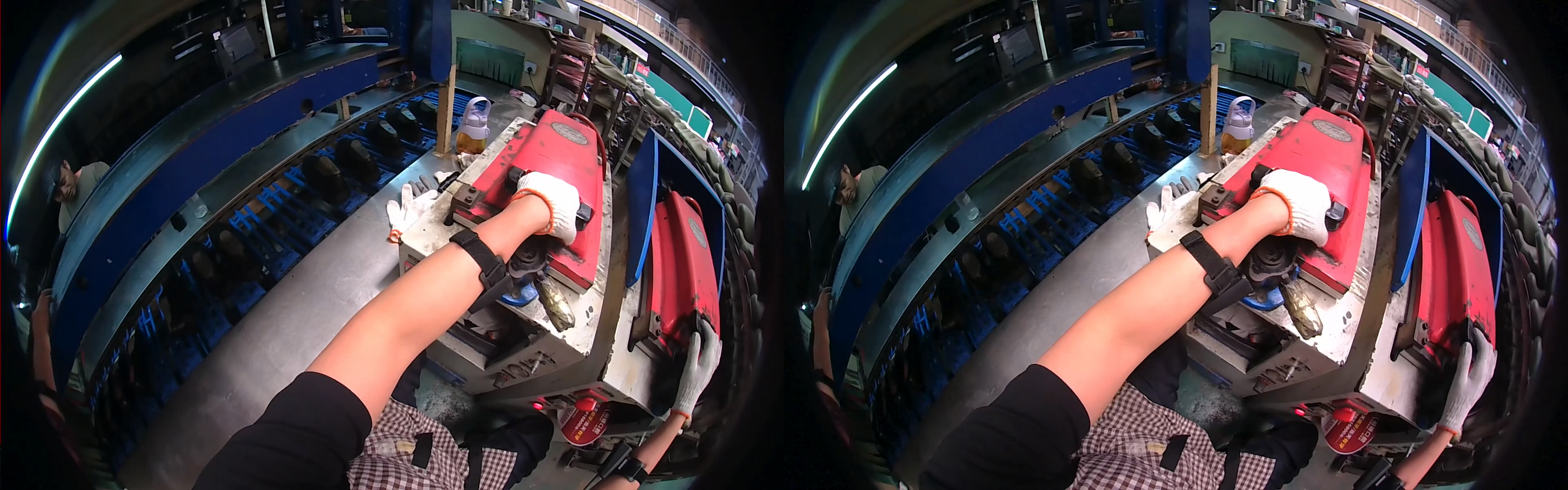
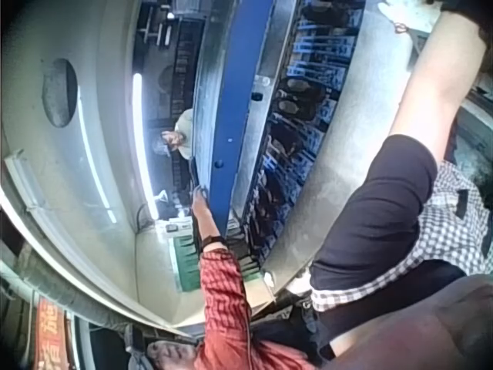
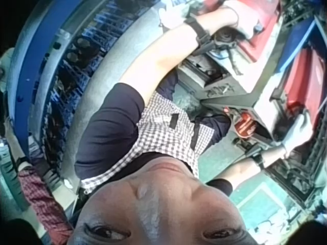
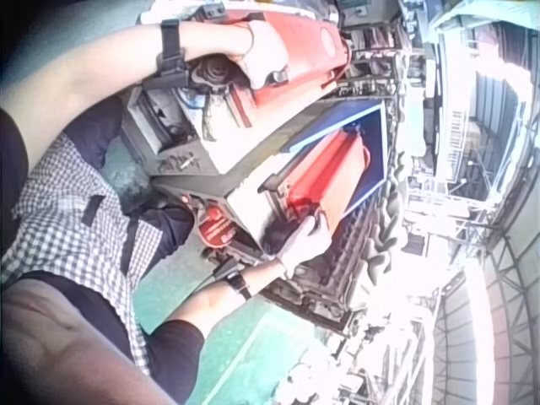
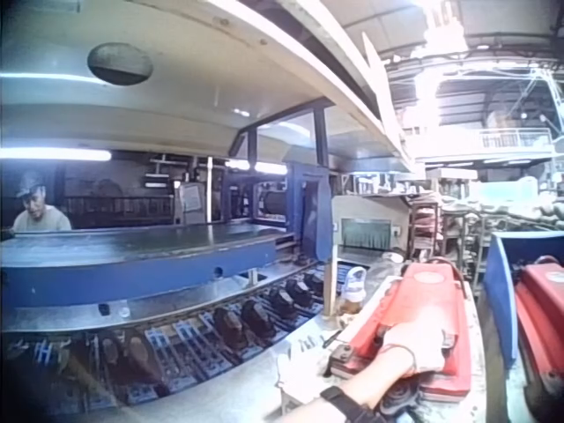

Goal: Operating a sole-pressing machine by placing shoes on lasts into the machine and removing them.

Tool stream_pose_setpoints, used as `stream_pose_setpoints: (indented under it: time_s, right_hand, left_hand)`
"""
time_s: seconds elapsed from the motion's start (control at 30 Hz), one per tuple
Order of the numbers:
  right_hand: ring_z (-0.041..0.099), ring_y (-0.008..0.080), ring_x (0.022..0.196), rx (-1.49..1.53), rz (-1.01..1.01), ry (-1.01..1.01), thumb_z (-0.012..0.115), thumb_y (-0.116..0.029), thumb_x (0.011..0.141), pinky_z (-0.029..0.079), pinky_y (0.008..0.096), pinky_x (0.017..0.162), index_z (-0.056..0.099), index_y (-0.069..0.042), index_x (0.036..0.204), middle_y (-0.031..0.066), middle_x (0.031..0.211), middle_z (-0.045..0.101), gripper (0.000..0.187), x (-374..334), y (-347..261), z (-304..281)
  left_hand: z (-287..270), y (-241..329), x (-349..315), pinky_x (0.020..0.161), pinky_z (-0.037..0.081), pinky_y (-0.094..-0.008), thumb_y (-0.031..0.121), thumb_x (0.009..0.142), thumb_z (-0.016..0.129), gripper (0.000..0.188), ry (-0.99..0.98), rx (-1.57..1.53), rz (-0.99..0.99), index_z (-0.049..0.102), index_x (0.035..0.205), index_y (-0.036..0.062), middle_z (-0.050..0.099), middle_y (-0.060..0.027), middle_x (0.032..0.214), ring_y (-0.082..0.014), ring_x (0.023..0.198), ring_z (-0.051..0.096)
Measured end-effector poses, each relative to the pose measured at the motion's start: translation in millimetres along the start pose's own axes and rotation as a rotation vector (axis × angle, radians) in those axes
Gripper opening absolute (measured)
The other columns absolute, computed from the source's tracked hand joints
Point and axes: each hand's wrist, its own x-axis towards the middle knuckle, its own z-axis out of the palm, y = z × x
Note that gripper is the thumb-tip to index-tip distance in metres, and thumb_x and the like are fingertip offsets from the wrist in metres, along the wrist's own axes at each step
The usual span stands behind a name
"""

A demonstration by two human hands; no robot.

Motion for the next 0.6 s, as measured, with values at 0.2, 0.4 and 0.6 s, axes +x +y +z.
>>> stream_pose_setpoints:
  time_s: [0.2, 0.4, 0.6]
  right_hand:
    - [0.060, 0.0309, 0.124, 0.007, -0.001, 0.000, 0.057, -0.019, 0.106, 0.043, 0.0421, 0.110, 0.066, -0.002, 0.131, 0.0139, 0.131, 0.067, 0.032, 7, -6, 7]
    - [0.060, 0.0329, 0.120, 0.070, -0.024, 0.027, 0.057, -0.018, 0.105, 0.043, 0.0435, 0.108, 0.067, -0.001, 0.127, 0.0154, 0.126, 0.068, 0.029, 6, -1, 0]
    - [0.056, 0.0350, 0.122, -0.029, 0.033, -0.090, 0.055, -0.020, 0.105, 0.040, 0.0452, 0.111, 0.066, -0.001, 0.124, 0.0147, 0.121, 0.067, 0.030, -2, -15, -10]
  left_hand:
    - [0, -6, 5, 0.084, 0.059, -0.0445, 0.043, 0.072, 0.073, 0.048, -0.005, 0.016, -0.012, 0.081, 0.103, 0.0073, 0.078, -0.0169, 0.102, -0.0352, 0.094, 0.075]
    - [-12, 4, -1, 0.081, 0.060, -0.0461, 0.040, 0.070, 0.074, 0.042, 0.065, 0.050, 0.021, 0.082, 0.097, 0.0078, 0.078, -0.0179, 0.095, -0.0350, 0.090, 0.076]
    - [10, 1, -9, 0.086, 0.060, -0.0447, 0.032, 0.072, 0.070, 0.041, 0.013, -0.009, -0.026, 0.081, 0.101, 0.0052, 0.078, -0.0192, 0.098, -0.0353, 0.093, 0.076]
